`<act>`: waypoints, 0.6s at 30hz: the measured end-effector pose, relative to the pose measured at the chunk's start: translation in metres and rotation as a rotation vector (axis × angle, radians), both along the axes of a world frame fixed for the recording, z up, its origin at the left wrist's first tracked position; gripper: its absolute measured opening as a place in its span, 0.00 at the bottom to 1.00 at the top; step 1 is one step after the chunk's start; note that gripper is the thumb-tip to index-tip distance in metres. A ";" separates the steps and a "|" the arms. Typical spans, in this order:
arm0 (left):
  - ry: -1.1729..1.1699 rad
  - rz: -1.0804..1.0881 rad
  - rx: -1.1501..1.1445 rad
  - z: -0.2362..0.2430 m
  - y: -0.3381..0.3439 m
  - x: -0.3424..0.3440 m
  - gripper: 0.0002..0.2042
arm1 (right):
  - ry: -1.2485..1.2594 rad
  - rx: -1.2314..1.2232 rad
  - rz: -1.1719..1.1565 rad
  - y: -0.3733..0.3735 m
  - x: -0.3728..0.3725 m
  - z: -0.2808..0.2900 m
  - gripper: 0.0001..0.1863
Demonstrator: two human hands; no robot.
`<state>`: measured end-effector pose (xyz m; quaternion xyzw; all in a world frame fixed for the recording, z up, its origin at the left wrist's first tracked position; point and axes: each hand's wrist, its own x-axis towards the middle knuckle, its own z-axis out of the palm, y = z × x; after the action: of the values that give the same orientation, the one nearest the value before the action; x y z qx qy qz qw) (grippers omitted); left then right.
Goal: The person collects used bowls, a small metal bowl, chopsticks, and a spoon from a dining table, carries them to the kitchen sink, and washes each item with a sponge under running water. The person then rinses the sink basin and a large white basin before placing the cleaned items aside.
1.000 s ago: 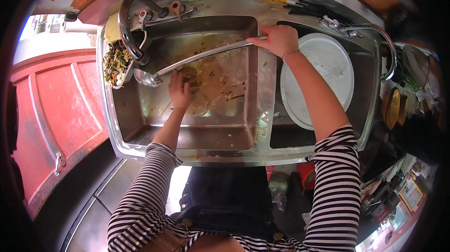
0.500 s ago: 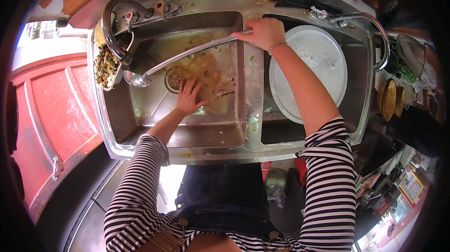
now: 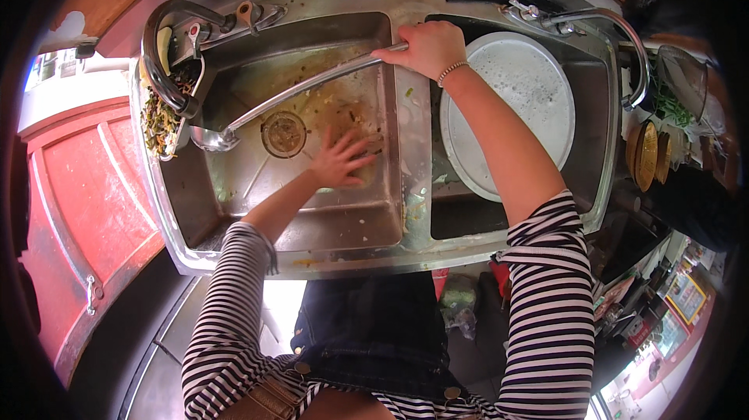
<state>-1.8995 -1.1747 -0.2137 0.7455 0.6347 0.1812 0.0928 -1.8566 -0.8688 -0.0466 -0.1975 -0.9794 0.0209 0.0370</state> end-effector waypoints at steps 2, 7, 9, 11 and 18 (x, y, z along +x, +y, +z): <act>0.041 0.016 0.021 -0.005 0.031 0.021 0.20 | 0.015 0.007 -0.002 0.000 0.000 -0.001 0.30; 0.013 0.239 0.018 -0.040 0.078 0.002 0.13 | 0.069 0.025 0.023 -0.001 0.001 -0.003 0.28; -0.027 0.354 -0.086 -0.047 0.071 -0.014 0.12 | 0.080 0.012 0.026 0.000 0.001 -0.003 0.28; -0.053 0.502 -0.233 -0.047 0.053 -0.029 0.10 | 0.069 -0.003 0.006 0.000 0.001 -0.003 0.29; 0.194 0.732 -0.072 -0.012 -0.029 -0.069 0.20 | 0.054 0.021 0.017 0.000 0.001 -0.003 0.30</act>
<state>-1.9684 -1.2037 -0.2257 0.4792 0.8708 0.1088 -0.0124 -1.8555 -0.8686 -0.0496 -0.1880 -0.9799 0.0164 0.0650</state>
